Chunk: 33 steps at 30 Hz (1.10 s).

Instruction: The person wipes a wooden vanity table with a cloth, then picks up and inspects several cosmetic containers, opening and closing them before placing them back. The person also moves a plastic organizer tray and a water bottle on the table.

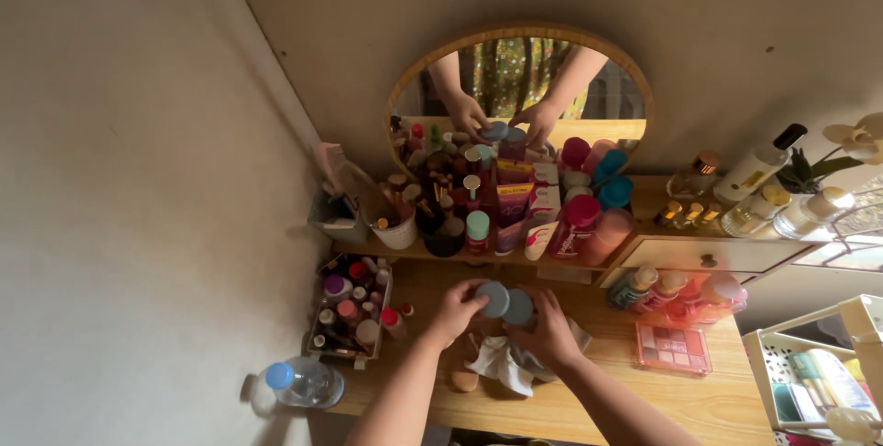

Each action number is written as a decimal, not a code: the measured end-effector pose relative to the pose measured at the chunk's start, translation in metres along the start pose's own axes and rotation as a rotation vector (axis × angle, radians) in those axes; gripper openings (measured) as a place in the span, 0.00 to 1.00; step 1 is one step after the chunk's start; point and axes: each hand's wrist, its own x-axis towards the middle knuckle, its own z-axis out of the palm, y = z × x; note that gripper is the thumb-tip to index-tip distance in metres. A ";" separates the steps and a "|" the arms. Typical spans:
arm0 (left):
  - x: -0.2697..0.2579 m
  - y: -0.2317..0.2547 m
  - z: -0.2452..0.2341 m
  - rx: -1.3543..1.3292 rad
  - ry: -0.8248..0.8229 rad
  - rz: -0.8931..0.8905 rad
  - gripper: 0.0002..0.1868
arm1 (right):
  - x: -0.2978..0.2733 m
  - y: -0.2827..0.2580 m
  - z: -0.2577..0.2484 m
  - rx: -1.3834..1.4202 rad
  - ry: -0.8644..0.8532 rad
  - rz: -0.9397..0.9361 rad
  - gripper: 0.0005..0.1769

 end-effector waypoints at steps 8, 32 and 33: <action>0.000 -0.025 0.002 0.114 0.381 0.304 0.21 | 0.003 -0.009 0.003 0.048 0.163 -0.203 0.46; 0.057 0.010 -0.036 0.170 0.593 -0.755 0.52 | -0.007 0.059 0.007 0.064 0.018 0.095 0.36; 0.070 -0.005 -0.039 0.177 0.584 -0.752 0.52 | -0.009 0.057 0.002 0.064 0.028 0.100 0.36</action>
